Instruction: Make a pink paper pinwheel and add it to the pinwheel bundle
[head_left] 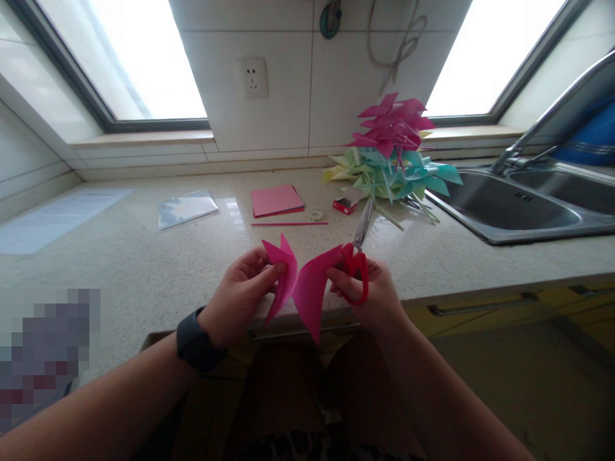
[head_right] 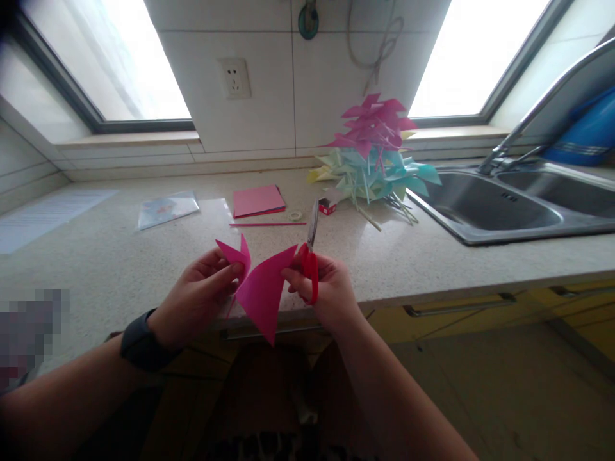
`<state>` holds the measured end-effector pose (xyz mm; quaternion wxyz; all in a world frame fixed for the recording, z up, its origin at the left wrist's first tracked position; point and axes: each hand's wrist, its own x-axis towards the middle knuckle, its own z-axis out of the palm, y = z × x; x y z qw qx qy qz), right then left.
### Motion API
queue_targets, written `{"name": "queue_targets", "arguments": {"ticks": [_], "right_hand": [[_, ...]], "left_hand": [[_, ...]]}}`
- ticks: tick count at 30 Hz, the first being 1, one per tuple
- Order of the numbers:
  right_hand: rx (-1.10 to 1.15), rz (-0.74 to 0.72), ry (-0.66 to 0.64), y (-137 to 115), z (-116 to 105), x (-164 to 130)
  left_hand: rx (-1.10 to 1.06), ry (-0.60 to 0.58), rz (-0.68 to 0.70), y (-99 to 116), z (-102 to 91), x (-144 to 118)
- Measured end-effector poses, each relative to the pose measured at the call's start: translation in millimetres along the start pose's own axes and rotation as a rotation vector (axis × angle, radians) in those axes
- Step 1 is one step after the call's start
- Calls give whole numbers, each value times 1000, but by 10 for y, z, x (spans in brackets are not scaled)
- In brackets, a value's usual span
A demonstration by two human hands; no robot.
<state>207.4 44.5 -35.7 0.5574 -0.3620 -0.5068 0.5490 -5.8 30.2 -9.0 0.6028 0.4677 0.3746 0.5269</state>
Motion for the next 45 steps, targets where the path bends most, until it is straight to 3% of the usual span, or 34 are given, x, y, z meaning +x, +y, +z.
{"name": "queue_targets", "arguments": {"ticks": [4,9,19,23,32,38,41,45], "right_hand": [[66,32,78,-5,52,21],[206,-92,212,-1,103,49],[-19,-55,-97,-57,24,-17],[-148,-12,-113,-107,94,-17],[-179,-149,36,-79,112,-13],[-147,-63,-35,-104,141,20],[-91,-104,18,-80,147,38],[-77,-132,102,-59,111,37]], "left_hand": [[-82,50,-18,43,38,-9],[-211,80,-14,87,57,-17],[-351,98,-21,157,117,-38],[-406,98,-30,157,127,-44],[-308,18,-12,137,114,-30],[-338,-6,-51,161,140,-54],[-326,-40,-56,148,144,-57],[-136,0,-12,88,63,-14]]}}
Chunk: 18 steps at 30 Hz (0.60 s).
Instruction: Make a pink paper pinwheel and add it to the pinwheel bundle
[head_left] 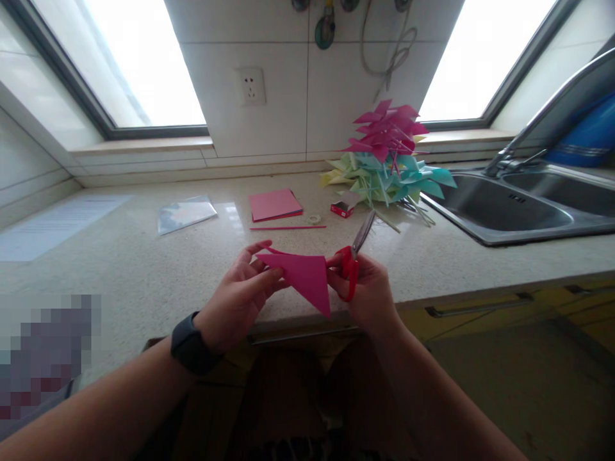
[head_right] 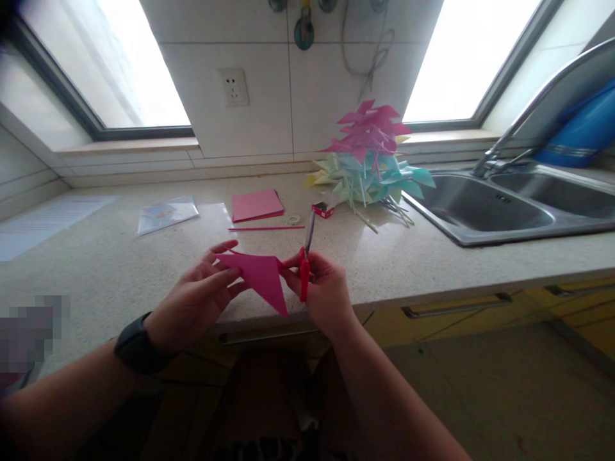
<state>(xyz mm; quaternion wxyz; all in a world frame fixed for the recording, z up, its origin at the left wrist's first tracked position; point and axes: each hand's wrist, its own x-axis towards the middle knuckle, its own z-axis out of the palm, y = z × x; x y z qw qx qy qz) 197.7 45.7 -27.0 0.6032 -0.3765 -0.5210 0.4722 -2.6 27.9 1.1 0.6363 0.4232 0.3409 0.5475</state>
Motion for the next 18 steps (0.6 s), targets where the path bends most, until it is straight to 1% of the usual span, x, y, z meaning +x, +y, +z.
{"name": "queue_targets", "arguments": {"ticks": [2,3,5,7,9,12,15,18], "right_hand": [[-93,-23,-6,-19,-43,12],[-156,-48,-15,-37,-69,24],[-281,-108,-45,-87,-126,56],[-368,-142,-121,-153,-178,95],[-453,-155,-229,-231,-214,134],[-625,-233,-387,-349,-234,184],[-758,-320,-542,-446,-212,218],[-758,-332,-640,-515,-154,235]], "left_hand": [[213,69,97,-9,-68,28],[322,70,168,-3,-95,37],[542,6,301,33,-123,39],[760,-96,385,86,-110,19],[945,-192,404,130,-73,-11],[1087,-297,420,146,-28,-47],[1152,-323,410,120,-20,-65],[1121,-376,359,97,-21,-76]]}}
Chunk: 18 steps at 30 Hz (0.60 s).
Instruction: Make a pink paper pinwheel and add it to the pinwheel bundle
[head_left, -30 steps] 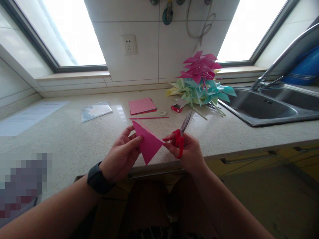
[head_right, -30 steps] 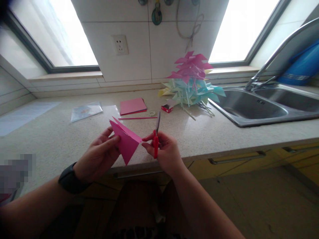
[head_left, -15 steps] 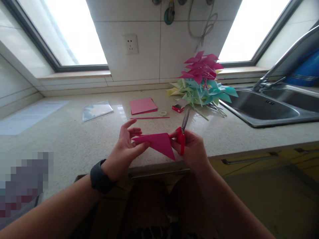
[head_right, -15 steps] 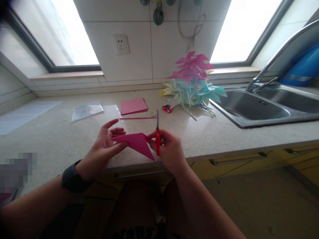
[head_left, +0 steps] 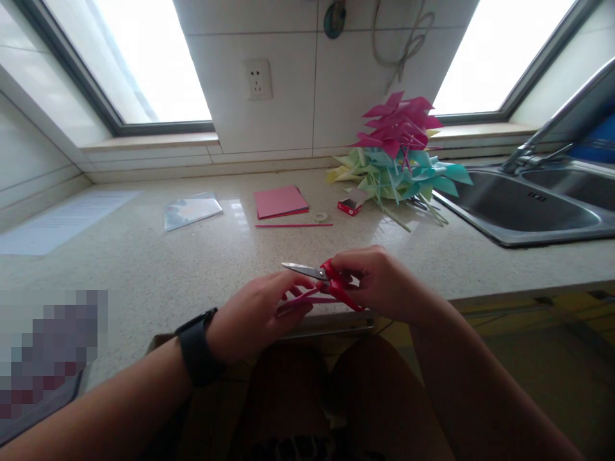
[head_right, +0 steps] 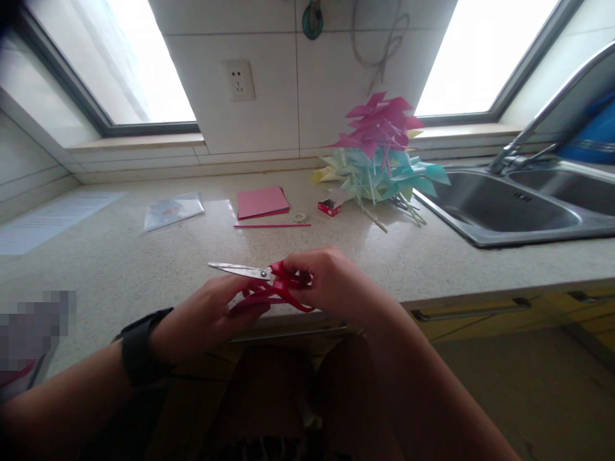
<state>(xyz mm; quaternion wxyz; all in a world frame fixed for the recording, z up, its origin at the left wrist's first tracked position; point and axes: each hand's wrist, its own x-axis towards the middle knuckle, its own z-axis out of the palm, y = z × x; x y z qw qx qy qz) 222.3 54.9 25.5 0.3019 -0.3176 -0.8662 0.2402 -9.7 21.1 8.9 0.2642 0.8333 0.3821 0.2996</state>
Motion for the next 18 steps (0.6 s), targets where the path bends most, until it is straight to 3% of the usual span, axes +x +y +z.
{"name": "queue_targets", "arguments": {"ticks": [3,7,13,18], "right_hand": [[127,15,0,-56,-41,43],[418,145,86,38,-227,6],[873,154,-297,545,-394,-269],[979,236,-515,701,-330,-350]], "left_hand": [[-131,-69,-22,5,11,-9],[-422,-89,-113,7,20,-28],[-767,-56,-255,-17,51,-55],[-971,-74,-369,-86,67,-75]]}}
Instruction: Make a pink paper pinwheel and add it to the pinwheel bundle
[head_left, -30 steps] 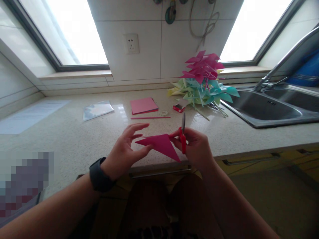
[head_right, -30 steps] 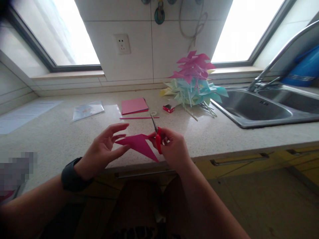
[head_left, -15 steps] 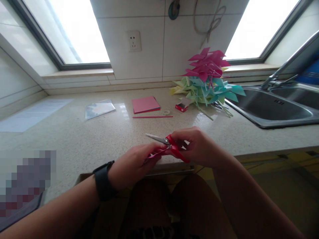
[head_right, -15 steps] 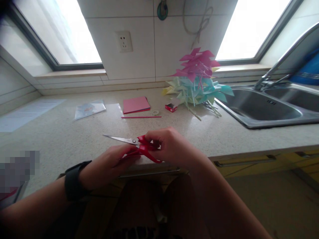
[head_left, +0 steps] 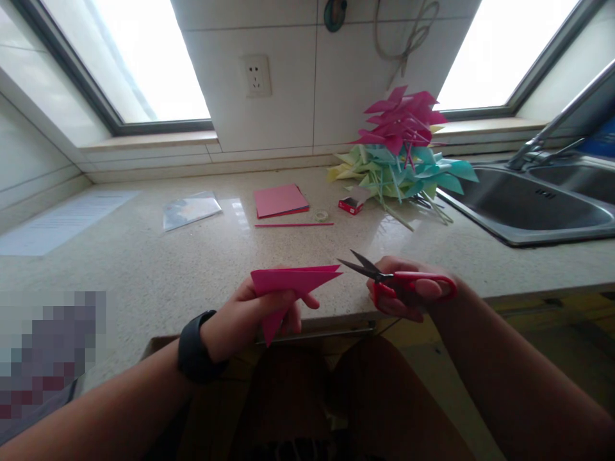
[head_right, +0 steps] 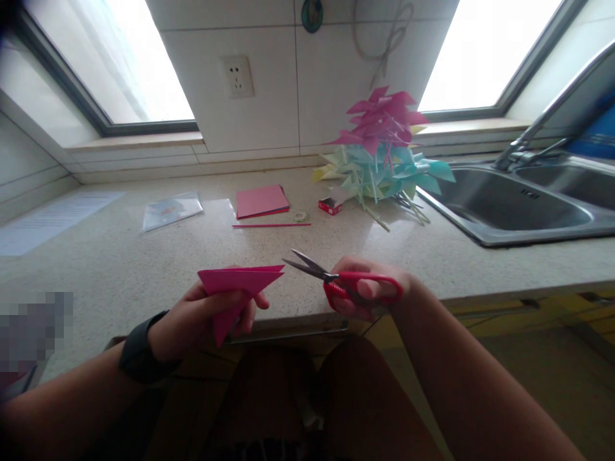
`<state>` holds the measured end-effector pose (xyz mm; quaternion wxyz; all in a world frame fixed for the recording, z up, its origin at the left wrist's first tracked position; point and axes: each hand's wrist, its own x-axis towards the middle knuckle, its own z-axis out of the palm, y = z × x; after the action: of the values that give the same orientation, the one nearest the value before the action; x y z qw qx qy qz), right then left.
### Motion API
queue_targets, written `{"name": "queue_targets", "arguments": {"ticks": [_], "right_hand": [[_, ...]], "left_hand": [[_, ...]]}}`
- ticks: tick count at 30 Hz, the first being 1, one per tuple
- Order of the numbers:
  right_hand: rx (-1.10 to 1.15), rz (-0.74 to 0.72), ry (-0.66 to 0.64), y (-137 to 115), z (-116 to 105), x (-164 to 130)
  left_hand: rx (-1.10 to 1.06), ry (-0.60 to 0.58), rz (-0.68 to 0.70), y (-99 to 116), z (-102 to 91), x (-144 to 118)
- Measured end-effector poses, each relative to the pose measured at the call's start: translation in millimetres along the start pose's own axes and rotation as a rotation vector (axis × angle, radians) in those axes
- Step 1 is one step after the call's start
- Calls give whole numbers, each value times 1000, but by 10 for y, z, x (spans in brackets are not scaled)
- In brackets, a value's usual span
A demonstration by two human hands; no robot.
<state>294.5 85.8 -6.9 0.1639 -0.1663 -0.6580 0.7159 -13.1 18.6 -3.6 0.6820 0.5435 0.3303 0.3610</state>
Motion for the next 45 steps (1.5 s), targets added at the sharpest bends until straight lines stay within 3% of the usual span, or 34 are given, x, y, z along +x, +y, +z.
{"name": "queue_targets", "arguments": {"ticks": [9,17,21,28,38,45], "right_hand": [[31,80,-136,-24,-79,18],[103,50,-168,20,-60,58],[132,-23,-208,60,-69,88],[132,-21,-196,83,-83,79],[58,55,-212,66,-137,92],[56,66,-232,53,-147,108]], "left_hand": [[-162,97,-36,44,19,21],[-171,84,-58,28,-16,43],[-140,80,-74,39,-4,49],[-99,78,-76,23,13,62],[132,122,-23,114,-46,17],[167,27,8,174,-13,12]]}}
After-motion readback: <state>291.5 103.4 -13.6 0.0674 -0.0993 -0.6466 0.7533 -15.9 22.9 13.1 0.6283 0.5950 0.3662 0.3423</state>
